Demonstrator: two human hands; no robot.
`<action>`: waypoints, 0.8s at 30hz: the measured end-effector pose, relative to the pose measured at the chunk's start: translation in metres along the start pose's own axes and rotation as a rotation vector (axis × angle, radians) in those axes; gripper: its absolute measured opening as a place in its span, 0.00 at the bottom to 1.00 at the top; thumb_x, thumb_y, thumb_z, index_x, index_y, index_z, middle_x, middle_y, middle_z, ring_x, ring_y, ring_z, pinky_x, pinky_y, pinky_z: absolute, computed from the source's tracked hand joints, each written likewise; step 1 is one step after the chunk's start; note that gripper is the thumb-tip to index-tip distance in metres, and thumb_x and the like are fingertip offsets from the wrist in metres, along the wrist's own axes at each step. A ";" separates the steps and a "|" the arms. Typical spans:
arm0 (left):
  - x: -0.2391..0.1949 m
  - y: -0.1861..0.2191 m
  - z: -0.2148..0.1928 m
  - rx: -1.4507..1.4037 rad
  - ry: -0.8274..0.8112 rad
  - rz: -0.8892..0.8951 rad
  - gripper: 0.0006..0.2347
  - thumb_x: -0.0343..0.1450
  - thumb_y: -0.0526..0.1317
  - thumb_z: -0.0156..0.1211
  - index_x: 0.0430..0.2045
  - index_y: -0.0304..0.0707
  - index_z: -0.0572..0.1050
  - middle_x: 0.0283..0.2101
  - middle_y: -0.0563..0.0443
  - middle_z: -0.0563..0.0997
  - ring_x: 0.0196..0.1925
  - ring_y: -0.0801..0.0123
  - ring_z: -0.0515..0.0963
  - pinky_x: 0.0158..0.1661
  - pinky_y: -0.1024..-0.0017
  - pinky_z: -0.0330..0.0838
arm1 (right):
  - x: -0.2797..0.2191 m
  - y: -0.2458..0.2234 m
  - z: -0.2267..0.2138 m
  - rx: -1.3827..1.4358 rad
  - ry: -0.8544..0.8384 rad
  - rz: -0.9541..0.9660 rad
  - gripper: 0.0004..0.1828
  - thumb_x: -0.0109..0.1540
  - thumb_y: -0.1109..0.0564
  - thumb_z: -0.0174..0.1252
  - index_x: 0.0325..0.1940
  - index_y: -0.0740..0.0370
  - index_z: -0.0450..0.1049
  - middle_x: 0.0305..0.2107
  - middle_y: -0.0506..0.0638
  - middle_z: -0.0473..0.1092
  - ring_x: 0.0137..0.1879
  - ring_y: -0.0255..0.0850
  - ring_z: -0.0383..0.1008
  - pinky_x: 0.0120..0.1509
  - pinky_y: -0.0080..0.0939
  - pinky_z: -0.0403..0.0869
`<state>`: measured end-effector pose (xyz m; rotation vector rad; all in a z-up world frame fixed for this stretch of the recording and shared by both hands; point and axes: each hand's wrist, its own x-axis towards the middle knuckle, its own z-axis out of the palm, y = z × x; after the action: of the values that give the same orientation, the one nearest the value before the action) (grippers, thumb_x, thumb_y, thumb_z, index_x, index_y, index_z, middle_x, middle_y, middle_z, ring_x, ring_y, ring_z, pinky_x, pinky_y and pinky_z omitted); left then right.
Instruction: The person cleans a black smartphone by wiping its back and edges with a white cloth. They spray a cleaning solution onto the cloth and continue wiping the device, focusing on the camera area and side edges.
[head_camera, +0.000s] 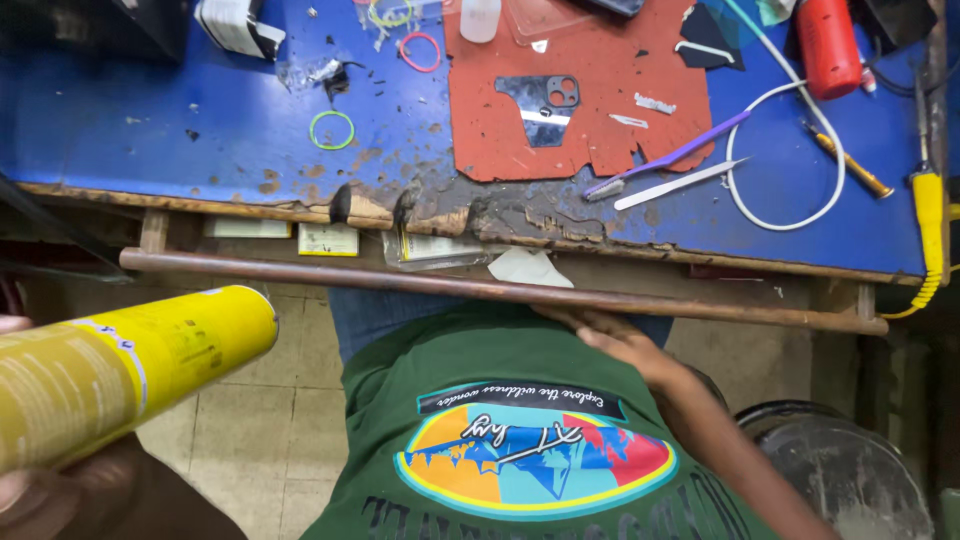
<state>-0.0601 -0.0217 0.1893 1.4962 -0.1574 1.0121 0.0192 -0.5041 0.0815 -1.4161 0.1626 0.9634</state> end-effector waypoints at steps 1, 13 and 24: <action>0.003 0.001 0.001 -0.003 -0.015 -0.002 0.36 0.71 0.50 0.75 0.64 0.40 0.53 0.58 0.36 0.71 0.50 0.58 0.78 0.52 0.64 0.80 | -0.017 -0.012 0.009 -0.036 0.166 0.269 0.33 0.68 0.44 0.53 0.63 0.79 0.76 0.58 0.68 0.75 0.62 0.52 0.74 0.66 0.52 0.72; 0.031 0.015 0.024 -0.018 -0.143 0.005 0.37 0.66 0.51 0.77 0.63 0.44 0.56 0.56 0.35 0.73 0.52 0.57 0.79 0.55 0.62 0.80 | -0.033 -0.166 0.125 -1.604 0.472 -0.619 0.22 0.59 0.43 0.62 0.52 0.54 0.81 0.43 0.56 0.78 0.35 0.52 0.80 0.35 0.51 0.76; 0.064 0.033 0.065 0.126 -0.158 0.157 0.34 0.70 0.51 0.71 0.66 0.54 0.54 0.59 0.32 0.71 0.54 0.57 0.78 0.54 0.64 0.77 | -0.054 -0.169 0.110 -0.965 0.593 -0.932 0.12 0.57 0.61 0.70 0.44 0.64 0.80 0.41 0.52 0.79 0.46 0.41 0.80 0.53 0.40 0.78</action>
<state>-0.0103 -0.0564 0.2649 1.7003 -0.3330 1.0434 0.0457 -0.4093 0.2664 -2.2985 -0.5709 -0.2556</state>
